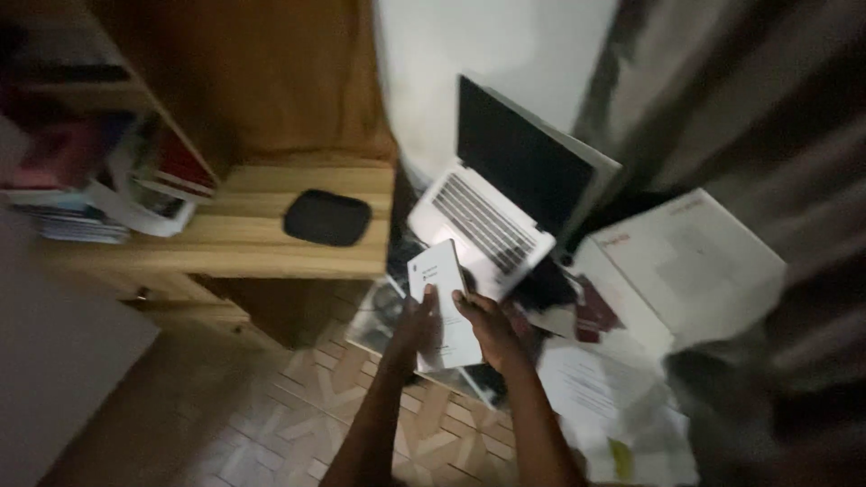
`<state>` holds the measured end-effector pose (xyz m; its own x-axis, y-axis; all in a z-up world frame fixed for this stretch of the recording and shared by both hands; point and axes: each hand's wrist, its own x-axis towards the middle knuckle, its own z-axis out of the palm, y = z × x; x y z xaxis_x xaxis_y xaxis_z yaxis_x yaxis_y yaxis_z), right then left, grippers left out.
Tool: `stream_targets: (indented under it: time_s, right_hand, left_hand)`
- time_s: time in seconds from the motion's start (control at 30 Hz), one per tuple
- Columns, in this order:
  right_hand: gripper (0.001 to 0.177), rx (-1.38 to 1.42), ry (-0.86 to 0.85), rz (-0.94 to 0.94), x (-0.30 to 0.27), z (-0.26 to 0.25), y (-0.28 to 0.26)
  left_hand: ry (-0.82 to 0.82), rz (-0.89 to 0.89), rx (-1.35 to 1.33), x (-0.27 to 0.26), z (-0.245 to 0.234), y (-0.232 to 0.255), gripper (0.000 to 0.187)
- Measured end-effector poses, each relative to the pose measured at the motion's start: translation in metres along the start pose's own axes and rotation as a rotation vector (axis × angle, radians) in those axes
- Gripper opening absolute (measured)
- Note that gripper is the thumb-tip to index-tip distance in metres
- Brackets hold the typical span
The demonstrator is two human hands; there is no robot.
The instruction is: Organizing various boxes, papers, and books on a wooden shelf and desk area.
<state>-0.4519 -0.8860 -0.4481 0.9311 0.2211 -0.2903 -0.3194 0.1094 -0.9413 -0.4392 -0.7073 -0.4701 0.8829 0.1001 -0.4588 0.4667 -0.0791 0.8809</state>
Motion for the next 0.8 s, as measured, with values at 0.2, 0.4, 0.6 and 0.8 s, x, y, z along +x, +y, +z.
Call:
stream_targets:
  time_s: [0.2, 0.4, 0.6, 0.8]
  right_hand:
    - [0.061, 0.302, 0.07, 0.144, 0.047, 0.12, -0.042]
    - [0.064, 0.321, -0.213, 0.202, 0.091, 0.2, -0.051]
    - [0.08, -0.065, -0.337, 0.091, 0.149, 0.253, -0.029]
    - [0.087, -0.381, -0.478, 0.237, 0.188, 0.294, -0.067]
  left_hand:
    - [-0.294, 0.102, -0.404, 0.008, -0.109, 0.047, 0.096]
    - [-0.291, 0.123, -0.446, 0.005, -0.203, 0.073, 0.104]
    - [-0.158, 0.056, -0.506, 0.008, -0.265, 0.081, 0.107]
    - [-0.074, -0.087, -0.649, 0.034, -0.294, 0.097, 0.081]
